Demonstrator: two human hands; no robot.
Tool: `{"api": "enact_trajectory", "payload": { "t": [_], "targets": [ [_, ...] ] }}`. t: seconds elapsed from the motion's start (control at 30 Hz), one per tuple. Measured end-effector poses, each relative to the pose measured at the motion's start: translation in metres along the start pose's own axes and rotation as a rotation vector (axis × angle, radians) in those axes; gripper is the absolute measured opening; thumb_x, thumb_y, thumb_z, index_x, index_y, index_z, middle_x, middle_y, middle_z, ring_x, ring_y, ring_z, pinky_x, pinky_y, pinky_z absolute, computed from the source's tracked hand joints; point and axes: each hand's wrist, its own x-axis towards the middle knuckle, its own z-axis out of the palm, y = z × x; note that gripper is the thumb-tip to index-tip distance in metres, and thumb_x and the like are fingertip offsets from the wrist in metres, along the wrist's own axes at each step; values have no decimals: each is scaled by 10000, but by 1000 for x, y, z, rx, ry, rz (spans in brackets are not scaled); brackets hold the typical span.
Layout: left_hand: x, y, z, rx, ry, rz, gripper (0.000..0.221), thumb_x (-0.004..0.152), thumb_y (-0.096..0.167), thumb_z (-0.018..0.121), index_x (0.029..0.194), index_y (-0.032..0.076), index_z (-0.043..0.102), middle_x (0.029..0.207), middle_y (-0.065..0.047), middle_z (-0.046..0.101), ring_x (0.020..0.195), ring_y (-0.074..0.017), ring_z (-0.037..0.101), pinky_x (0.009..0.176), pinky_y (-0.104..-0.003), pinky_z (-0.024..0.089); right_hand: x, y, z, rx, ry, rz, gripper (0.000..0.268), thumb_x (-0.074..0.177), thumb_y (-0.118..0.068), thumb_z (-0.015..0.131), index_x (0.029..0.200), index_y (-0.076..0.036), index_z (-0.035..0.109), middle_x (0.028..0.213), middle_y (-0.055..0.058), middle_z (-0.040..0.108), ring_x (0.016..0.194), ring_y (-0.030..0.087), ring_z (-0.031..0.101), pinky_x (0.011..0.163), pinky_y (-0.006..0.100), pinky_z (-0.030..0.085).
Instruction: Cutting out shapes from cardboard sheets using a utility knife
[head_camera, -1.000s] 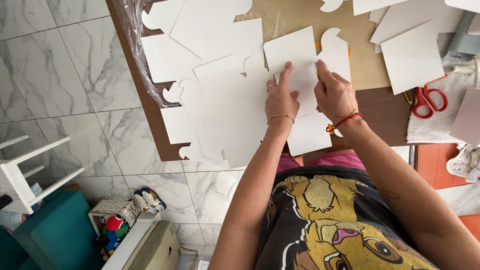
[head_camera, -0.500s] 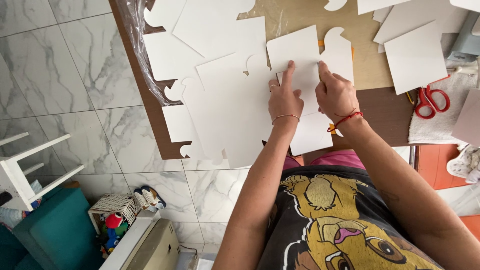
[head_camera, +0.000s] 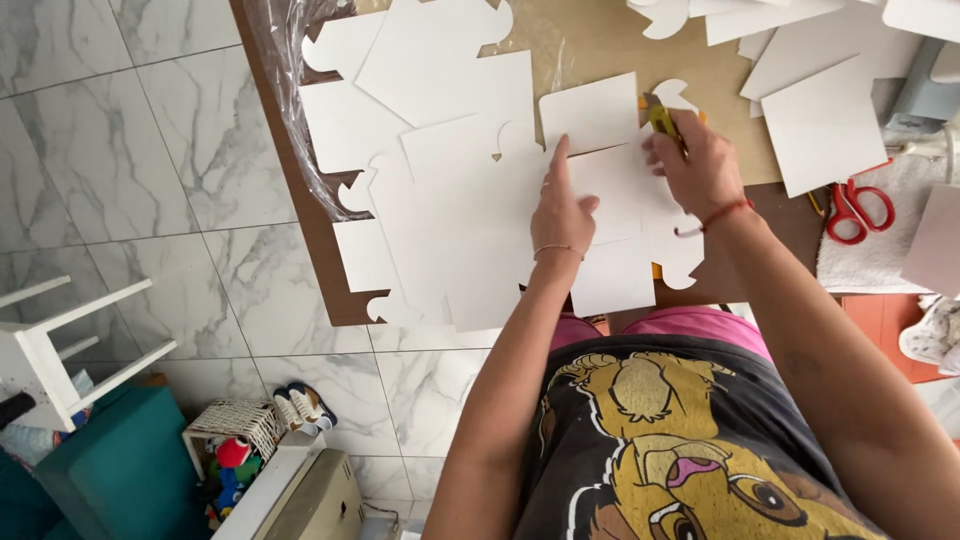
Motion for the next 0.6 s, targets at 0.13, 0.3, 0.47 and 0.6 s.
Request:
{"api": "enact_trajectory", "payload": {
  "t": [0.13,0.3,0.47,0.6],
  "targets": [
    [-18,24,-20,-114,15,-26,690,770,94,590,1318,221,190,1340,-123,357,1222,-302,363,968,-459,320,14,19,11,46,37,-26,217,874,-110,524,1088,-92,558,640,-2,592,574,128,593,603,274,488],
    [-21,17,-16,-278,95,-169,655,725,154,632,1239,299,253,1315,-115,397,1191,-296,395,979,-426,324,16,25,19,192,-1,-156,256,870,2,494,1121,-9,542,698,78,584,558,168,576,549,286,471],
    [-17,10,-16,-353,75,-206,632,693,168,653,1210,324,325,1307,-104,412,1205,-276,380,1000,-389,307,21,25,23,173,4,-216,255,873,30,504,1125,17,542,721,79,584,550,162,570,543,275,471],
    [-16,8,-16,-400,56,-167,586,697,150,639,1201,284,370,1289,-126,430,1210,-317,367,1018,-406,284,23,28,25,192,18,-247,244,869,43,503,1111,46,537,704,91,575,527,175,562,515,280,458]
  ]
}}
